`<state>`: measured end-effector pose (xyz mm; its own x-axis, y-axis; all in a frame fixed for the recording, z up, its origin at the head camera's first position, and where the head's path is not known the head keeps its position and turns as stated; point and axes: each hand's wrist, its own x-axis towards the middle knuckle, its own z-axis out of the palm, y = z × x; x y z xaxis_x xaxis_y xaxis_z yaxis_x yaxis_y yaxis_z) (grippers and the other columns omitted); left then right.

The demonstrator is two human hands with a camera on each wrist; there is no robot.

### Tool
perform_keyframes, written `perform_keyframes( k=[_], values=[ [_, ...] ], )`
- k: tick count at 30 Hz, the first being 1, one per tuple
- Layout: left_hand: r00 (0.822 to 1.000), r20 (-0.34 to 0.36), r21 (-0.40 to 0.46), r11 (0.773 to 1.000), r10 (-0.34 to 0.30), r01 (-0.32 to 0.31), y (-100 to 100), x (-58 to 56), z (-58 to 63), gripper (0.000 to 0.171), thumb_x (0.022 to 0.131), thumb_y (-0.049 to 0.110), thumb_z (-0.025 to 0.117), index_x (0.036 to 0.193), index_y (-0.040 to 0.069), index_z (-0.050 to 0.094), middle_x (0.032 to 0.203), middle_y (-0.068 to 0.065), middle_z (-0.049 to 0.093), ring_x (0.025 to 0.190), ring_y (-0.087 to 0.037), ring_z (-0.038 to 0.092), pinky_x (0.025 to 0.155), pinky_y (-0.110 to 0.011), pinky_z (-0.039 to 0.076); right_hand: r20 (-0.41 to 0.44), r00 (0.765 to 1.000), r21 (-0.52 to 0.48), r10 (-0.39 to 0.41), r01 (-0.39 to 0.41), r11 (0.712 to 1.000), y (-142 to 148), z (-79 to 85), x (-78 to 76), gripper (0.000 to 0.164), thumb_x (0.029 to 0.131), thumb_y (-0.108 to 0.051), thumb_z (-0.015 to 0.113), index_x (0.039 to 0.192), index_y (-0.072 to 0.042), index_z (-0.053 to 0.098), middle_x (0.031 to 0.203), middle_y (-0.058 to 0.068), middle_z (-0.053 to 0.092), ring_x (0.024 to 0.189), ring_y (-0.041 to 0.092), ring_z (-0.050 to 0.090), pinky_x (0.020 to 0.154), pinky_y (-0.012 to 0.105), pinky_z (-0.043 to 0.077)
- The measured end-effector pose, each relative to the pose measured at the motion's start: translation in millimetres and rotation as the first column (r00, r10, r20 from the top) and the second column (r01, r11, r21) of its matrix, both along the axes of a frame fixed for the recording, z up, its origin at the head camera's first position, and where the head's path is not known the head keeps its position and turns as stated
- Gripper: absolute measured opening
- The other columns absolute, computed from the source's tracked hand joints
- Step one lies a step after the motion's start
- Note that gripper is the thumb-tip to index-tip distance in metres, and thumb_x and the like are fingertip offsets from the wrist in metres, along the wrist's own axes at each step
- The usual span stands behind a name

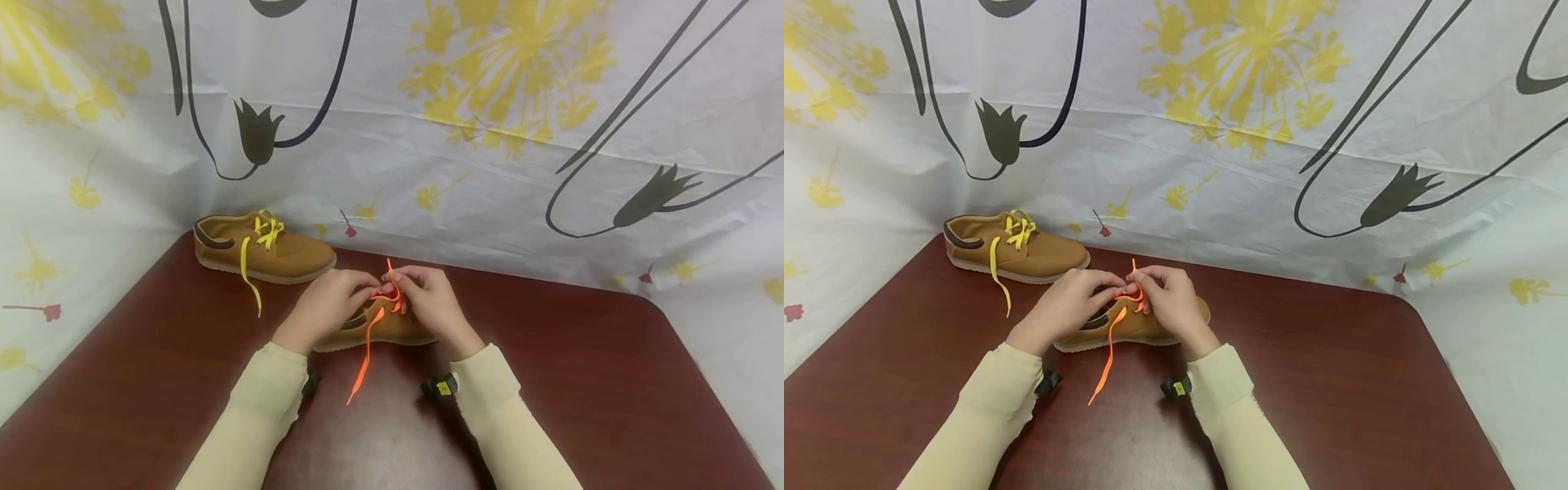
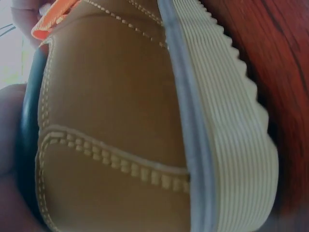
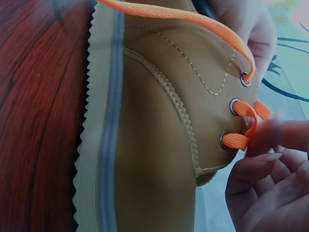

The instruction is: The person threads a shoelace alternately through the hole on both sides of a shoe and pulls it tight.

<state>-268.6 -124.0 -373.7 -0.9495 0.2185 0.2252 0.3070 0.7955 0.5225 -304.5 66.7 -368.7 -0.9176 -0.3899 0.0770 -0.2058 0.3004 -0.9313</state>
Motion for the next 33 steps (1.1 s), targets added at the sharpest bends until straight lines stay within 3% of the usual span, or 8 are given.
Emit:
perform_keyframes(
  k=[6, 12, 21, 33],
  values=[
    [0.993, 0.058, 0.024, 0.994, 0.101, -0.103, 3, -0.3, 2.1, 0.018, 0.1, 0.027, 0.065, 0.109, 0.022, 0.079, 0.093, 0.007, 0.075, 0.072, -0.013, 0.056, 0.064, -0.028, 0.045, 0.028, 1.0, 0.026, -0.007, 0.006, 1.0, 1, -2.7, 2.0, 0.022, 0.102, -0.02, 0.06, 0.108, -0.006, 0.076, 0.082, 0.004, 0.075, 0.048, 0.015, 0.047, 0.045, 0.025, 0.042],
    [0.983, 0.097, 0.029, 0.987, 0.155, -0.158, 7, 0.1, 3.8, 0.021, 0.101, 0.03, 0.063, 0.112, 0.022, 0.078, 0.095, 0.006, 0.075, 0.07, -0.014, 0.056, 0.057, -0.029, 0.04, 0.088, 0.996, 0.087, 0.012, -0.02, 0.996, 4, -4.9, 4.7, 0.022, 0.103, -0.019, 0.059, 0.11, -0.006, 0.076, 0.058, 0.001, 0.058, 0.047, 0.021, 0.053, 0.043, 0.025, 0.039],
    [0.977, 0.089, 0.013, 0.981, 0.192, -0.194, 7, 0.1, 2.1, 0.021, 0.1, 0.031, 0.064, 0.112, 0.02, 0.078, 0.1, 0.004, 0.077, 0.073, -0.015, 0.06, 0.058, -0.029, 0.044, 0.164, 0.987, 0.207, -0.002, -0.032, 0.978, -1, 0.8, 9.4, 0.023, 0.102, -0.02, 0.059, 0.113, -0.007, 0.075, 0.07, 0.005, 0.069, 0.057, 0.014, 0.065, 0.057, 0.03, 0.058],
    [0.976, 0.095, -0.002, 0.981, 0.194, -0.195, 9, 0.0, 1.0, 0.022, 0.101, 0.031, 0.064, 0.113, 0.019, 0.078, 0.097, 0.003, 0.076, 0.072, -0.016, 0.059, 0.059, -0.029, 0.046, 0.162, 0.983, 0.325, -0.085, 0.028, 0.945, -8, 9.7, 11.3, 0.025, 0.093, -0.021, 0.059, 0.083, -0.009, 0.078, 0.064, 0.004, 0.068, 0.052, 0.016, 0.065, 0.056, 0.03, 0.057]
  ],
)
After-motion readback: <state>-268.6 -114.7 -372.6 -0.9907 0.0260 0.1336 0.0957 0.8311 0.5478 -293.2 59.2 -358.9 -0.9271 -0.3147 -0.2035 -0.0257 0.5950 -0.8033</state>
